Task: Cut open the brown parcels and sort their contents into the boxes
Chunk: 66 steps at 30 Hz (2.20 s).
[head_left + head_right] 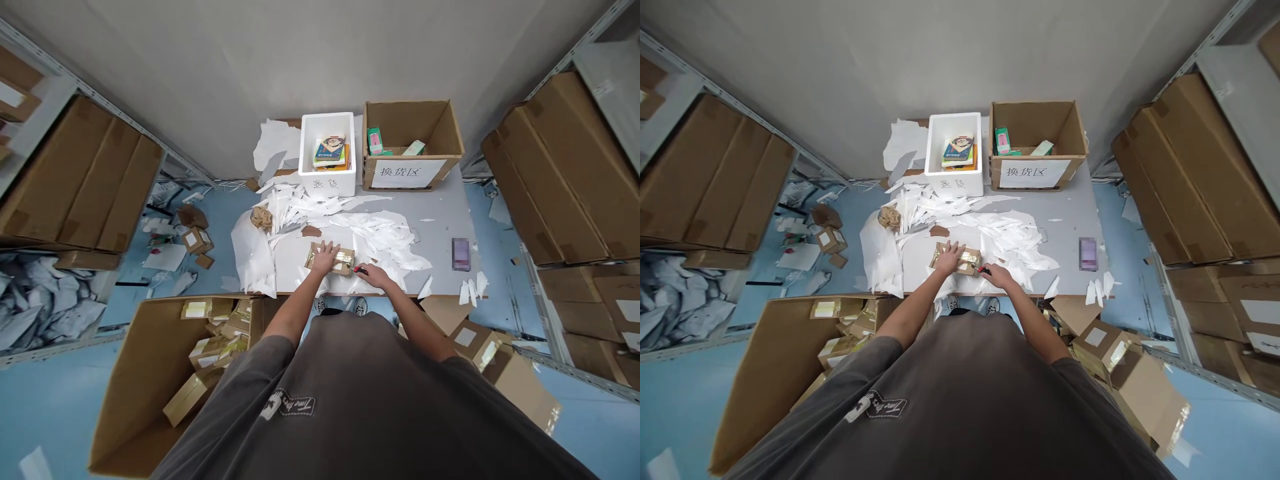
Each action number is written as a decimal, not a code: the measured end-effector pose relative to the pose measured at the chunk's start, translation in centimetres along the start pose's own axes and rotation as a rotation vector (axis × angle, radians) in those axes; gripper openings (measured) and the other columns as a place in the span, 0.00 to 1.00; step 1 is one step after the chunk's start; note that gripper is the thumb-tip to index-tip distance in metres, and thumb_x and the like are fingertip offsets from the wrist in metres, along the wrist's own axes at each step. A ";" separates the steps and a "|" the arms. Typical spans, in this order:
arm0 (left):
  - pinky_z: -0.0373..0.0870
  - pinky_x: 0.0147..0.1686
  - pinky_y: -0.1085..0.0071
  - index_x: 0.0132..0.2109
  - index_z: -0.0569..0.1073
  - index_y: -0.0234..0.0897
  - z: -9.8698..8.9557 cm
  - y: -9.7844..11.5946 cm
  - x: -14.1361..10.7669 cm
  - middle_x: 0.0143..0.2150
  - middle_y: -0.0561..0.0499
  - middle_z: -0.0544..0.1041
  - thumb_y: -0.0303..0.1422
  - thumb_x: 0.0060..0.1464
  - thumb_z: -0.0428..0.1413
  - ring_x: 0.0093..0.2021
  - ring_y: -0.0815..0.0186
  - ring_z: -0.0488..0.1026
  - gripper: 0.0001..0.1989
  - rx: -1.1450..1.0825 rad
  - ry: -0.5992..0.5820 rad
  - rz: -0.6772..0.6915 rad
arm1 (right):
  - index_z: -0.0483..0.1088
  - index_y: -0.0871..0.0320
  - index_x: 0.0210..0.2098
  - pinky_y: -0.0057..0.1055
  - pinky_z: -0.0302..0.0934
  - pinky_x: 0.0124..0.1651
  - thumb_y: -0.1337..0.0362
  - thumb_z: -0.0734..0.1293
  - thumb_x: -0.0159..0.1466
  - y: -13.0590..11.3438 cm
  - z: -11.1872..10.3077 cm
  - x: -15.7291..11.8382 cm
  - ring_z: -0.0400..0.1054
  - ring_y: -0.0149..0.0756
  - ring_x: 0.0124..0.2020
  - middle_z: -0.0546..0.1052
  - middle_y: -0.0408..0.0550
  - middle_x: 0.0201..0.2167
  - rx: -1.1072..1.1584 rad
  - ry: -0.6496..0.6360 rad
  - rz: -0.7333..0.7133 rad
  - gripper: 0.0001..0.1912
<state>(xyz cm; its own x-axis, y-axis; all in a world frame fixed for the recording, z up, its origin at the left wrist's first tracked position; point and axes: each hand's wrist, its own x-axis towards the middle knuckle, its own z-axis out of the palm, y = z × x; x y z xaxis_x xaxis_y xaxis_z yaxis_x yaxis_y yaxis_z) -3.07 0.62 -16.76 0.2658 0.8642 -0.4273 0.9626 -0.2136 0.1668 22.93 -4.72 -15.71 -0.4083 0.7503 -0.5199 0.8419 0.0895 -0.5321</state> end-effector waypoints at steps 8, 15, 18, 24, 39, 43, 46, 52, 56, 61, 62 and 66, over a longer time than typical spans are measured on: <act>0.40 0.77 0.33 0.81 0.55 0.46 2.6 1.5 -2.8 0.83 0.42 0.55 0.46 0.75 0.46 0.83 0.40 0.39 0.33 -0.043 0.115 -0.053 | 0.68 0.52 0.66 0.37 0.62 0.58 0.51 0.61 0.79 -1.6 -0.1 0.8 0.72 0.51 0.59 0.78 0.57 0.60 -0.231 0.031 0.054 0.21; 0.39 0.76 0.31 0.80 0.57 0.51 4.2 1.6 -3.3 0.82 0.42 0.56 0.48 0.71 0.55 0.83 0.39 0.41 0.36 -0.099 0.165 -0.091 | 0.65 0.53 0.66 0.37 0.64 0.51 0.49 0.56 0.81 0.5 -1.1 -0.5 0.78 0.50 0.51 0.80 0.60 0.56 -0.220 0.137 0.266 0.22; 0.41 0.77 0.32 0.79 0.61 0.49 4.9 1.2 -3.2 0.81 0.43 0.60 0.46 0.73 0.52 0.83 0.41 0.44 0.32 -0.115 0.222 -0.073 | 0.64 0.56 0.67 0.37 0.64 0.49 0.51 0.56 0.81 4.7 -3.8 -2.3 0.78 0.51 0.49 0.81 0.63 0.52 -0.172 0.305 0.455 0.22; 0.43 0.77 0.35 0.76 0.66 0.47 5.2 1.8 -3.0 0.79 0.43 0.63 0.46 0.73 0.53 0.82 0.42 0.49 0.30 -0.153 0.321 -0.109 | 0.68 0.51 0.58 0.37 0.67 0.46 0.45 0.64 0.74 5.6 -0.7 -2.4 0.78 0.49 0.45 0.83 0.50 0.43 0.276 0.330 0.312 0.21; 0.72 0.57 0.61 0.79 0.57 0.45 2.2 -5.8 -9.5 0.63 0.39 0.76 0.42 0.70 0.57 0.61 0.50 0.75 0.37 -0.166 0.100 -0.319 | 0.61 0.55 0.58 0.37 0.67 0.49 0.45 0.75 0.62 -7.1 1.3 14.0 0.76 0.52 0.51 0.81 0.60 0.52 0.482 0.465 0.453 0.34; 0.73 0.52 0.63 0.81 0.50 0.43 3.2 -3.9 -10.9 0.62 0.38 0.76 0.46 0.74 0.53 0.57 0.52 0.77 0.37 -0.182 0.071 -0.350 | 0.63 0.56 0.55 0.37 0.66 0.46 0.50 0.76 0.63 -10.0 -0.3 16.8 0.75 0.49 0.45 0.82 0.58 0.49 0.420 0.417 0.307 0.30; 0.70 0.59 0.61 0.78 0.60 0.45 2.8 -4.5 -10.5 0.70 0.39 0.70 0.34 0.70 0.56 0.67 0.51 0.70 0.33 -0.096 0.111 -0.085 | 0.64 0.54 0.53 0.35 0.68 0.47 0.47 0.76 0.61 -10.0 0.7 15.1 0.77 0.48 0.46 0.82 0.54 0.48 0.481 0.471 0.287 0.30; 0.66 0.62 0.58 0.64 0.77 0.48 1.6 -7.2 -7.5 0.70 0.45 0.74 0.24 0.57 0.64 0.73 0.48 0.63 0.29 0.100 0.023 0.461 | 0.68 0.54 0.50 0.36 0.70 0.51 0.44 0.78 0.51 -7.6 7.7 7.3 0.79 0.53 0.51 0.83 0.57 0.49 0.597 0.490 0.440 0.35; 0.64 0.60 0.54 0.54 0.82 0.43 1.2 -6.2 -5.4 0.56 0.40 0.81 0.26 0.57 0.65 0.61 0.49 0.71 0.18 0.151 0.076 0.543 | 0.69 0.55 0.48 0.37 0.71 0.51 0.40 0.77 0.52 -7.3 11.0 5.4 0.79 0.54 0.51 0.84 0.57 0.47 0.639 0.563 0.558 0.34; 0.64 0.61 0.52 0.56 0.80 0.37 1.4 -4.1 -5.0 0.61 0.34 0.77 0.34 0.49 0.71 0.63 0.44 0.70 0.26 0.140 0.043 0.482 | 0.69 0.55 0.49 0.36 0.71 0.49 0.42 0.78 0.53 -7.8 9.2 6.8 0.80 0.54 0.50 0.84 0.58 0.46 0.606 0.642 0.606 0.34; 0.64 0.62 0.52 0.58 0.79 0.36 1.6 -3.9 -5.2 0.63 0.33 0.76 0.35 0.50 0.71 0.64 0.43 0.69 0.28 0.109 0.053 0.438 | 0.69 0.55 0.49 0.36 0.70 0.49 0.43 0.78 0.53 -8.0 8.4 7.4 0.80 0.54 0.51 0.84 0.58 0.46 0.583 0.641 0.611 0.33; 0.59 0.69 0.50 0.66 0.73 0.38 2.3 -3.7 -6.6 0.75 0.34 0.67 0.34 0.51 0.72 0.73 0.44 0.65 0.36 -0.028 0.113 0.268 | 0.66 0.53 0.50 0.34 0.70 0.46 0.44 0.78 0.54 -8.9 5.8 9.4 0.79 0.50 0.47 0.83 0.54 0.42 0.475 0.570 0.561 0.33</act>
<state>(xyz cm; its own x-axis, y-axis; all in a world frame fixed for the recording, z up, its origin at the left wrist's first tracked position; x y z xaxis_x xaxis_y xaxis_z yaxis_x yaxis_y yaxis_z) -8.25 -5.33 -16.65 0.5015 0.8240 -0.2636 0.8565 -0.4299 0.2856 9.54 -2.29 -19.77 0.3557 0.8223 -0.4441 0.5799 -0.5669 -0.5852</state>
